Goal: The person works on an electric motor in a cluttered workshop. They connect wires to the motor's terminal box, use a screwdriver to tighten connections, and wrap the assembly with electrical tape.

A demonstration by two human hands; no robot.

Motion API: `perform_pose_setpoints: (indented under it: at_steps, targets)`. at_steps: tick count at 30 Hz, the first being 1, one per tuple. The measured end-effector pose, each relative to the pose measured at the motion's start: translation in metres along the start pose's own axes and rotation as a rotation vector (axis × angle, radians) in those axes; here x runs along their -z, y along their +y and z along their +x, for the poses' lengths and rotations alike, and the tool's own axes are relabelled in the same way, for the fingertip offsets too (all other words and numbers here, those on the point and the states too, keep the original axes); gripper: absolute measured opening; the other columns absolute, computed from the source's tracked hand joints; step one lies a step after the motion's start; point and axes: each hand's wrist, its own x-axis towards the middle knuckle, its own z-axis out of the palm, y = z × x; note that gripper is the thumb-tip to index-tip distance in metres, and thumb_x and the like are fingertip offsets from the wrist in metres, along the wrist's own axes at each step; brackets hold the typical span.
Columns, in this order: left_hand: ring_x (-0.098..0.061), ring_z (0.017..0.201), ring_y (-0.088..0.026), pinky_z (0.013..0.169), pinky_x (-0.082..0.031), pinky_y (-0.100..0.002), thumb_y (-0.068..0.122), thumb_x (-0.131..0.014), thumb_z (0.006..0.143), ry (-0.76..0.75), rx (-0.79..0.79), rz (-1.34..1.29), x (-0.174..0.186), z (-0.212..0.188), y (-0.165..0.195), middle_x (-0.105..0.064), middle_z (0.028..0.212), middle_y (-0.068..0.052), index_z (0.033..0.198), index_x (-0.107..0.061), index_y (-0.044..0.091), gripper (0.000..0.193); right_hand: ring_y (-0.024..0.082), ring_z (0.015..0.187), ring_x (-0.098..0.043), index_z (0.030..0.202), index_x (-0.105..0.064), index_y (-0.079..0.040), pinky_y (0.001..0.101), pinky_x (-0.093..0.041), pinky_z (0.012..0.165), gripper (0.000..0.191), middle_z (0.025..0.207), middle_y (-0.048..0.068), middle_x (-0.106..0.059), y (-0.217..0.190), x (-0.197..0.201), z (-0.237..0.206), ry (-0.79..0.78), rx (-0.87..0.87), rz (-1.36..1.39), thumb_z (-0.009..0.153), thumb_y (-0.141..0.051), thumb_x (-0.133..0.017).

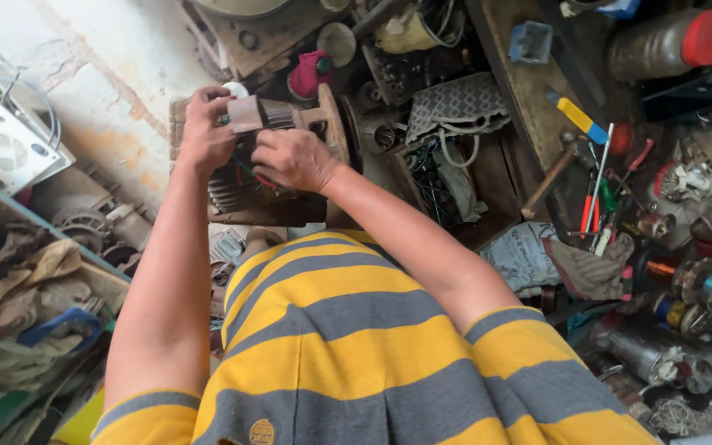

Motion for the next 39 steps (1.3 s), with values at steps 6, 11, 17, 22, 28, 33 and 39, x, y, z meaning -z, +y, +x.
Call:
perform_pose_setpoints:
  at_steps: [6, 11, 17, 22, 28, 33, 39]
  targets:
    - [-0.052, 0.125, -0.026, 0.105, -0.047, -0.035, 0.026, -0.086, 0.084, -0.038, 0.076, -0.093, -0.001, 0.000, 0.004, -0.053, 0.134, -0.008, 0.108, -0.080, 0.013, 0.028, 0.024, 0.083, -0.067, 0.090, -0.065, -0.011, 0.0378, -0.054, 0.074, 0.018, 0.094, 0.005, -0.061, 0.004, -0.005, -0.002, 0.007, 0.015, -0.038, 0.082, -0.021, -0.078]
    - [-0.054, 0.124, -0.024, 0.104, -0.048, -0.034, 0.025, -0.087, 0.082, -0.046, 0.088, -0.074, 0.001, -0.001, 0.007, -0.053, 0.133, -0.007, 0.108, -0.081, 0.014, 0.028, 0.022, 0.082, -0.066, 0.094, -0.068, -0.013, 0.0368, -0.053, 0.073, 0.013, 0.093, 0.004, -0.059, 0.010, -0.006, -0.004, -0.012, 0.085, -0.022, 0.082, -0.015, -0.075]
    - [-0.054, 0.124, -0.023, 0.104, -0.048, -0.033, 0.023, -0.087, 0.081, -0.038, 0.124, -0.122, -0.002, -0.001, 0.005, -0.052, 0.134, -0.006, 0.106, -0.080, 0.013, 0.027, 0.023, 0.080, -0.064, 0.085, -0.064, -0.012, 0.0382, -0.052, 0.071, 0.012, 0.091, 0.004, -0.058, 0.014, -0.007, -0.004, -0.014, 0.085, -0.005, 0.083, -0.019, -0.073]
    - [-0.055, 0.124, -0.021, 0.106, -0.048, -0.033, 0.023, -0.087, 0.082, -0.045, 0.156, -0.094, -0.002, -0.001, 0.003, -0.053, 0.134, -0.005, 0.109, -0.080, 0.015, 0.029, 0.023, 0.082, -0.065, 0.086, -0.064, -0.012, 0.0378, -0.053, 0.073, 0.007, 0.092, 0.003, -0.058, 0.008, 0.002, 0.007, -0.048, 0.102, -0.051, 0.084, -0.015, -0.071]
    - [-0.050, 0.126, -0.023, 0.107, -0.046, -0.034, 0.024, -0.087, 0.080, -0.052, 0.202, -0.103, -0.003, -0.002, 0.003, -0.051, 0.135, -0.005, 0.107, -0.080, 0.017, 0.029, 0.024, 0.066, -0.060, 0.076, -0.063, -0.014, 0.0424, -0.048, 0.063, 0.018, 0.068, 0.006, -0.057, 0.015, 0.070, -0.035, 0.318, -0.119, 0.103, 0.086, -0.013, -0.079]
    - [-0.049, 0.131, -0.026, 0.111, -0.043, -0.037, 0.024, -0.087, 0.081, -0.045, 0.141, -0.061, -0.005, -0.004, -0.001, -0.052, 0.137, -0.006, 0.105, -0.081, 0.018, 0.026, 0.021, 0.100, -0.067, 0.098, -0.073, -0.009, 0.0440, -0.052, 0.093, 0.005, 0.101, 0.007, -0.072, 0.156, 0.205, -0.149, 0.921, -0.946, -0.368, 0.095, -0.012, -0.076]
    - [-0.049, 0.128, -0.030, 0.106, -0.044, -0.040, 0.025, -0.084, 0.080, -0.024, 0.117, 0.009, -0.007, -0.003, 0.004, -0.053, 0.134, -0.009, 0.112, -0.080, 0.018, 0.033, 0.040, 0.125, -0.047, 0.081, -0.084, -0.025, 0.0735, -0.039, 0.093, 0.012, 0.126, 0.008, -0.058, 0.264, 0.236, -0.224, 0.703, -1.358, -0.578, 0.074, -0.027, -0.093]
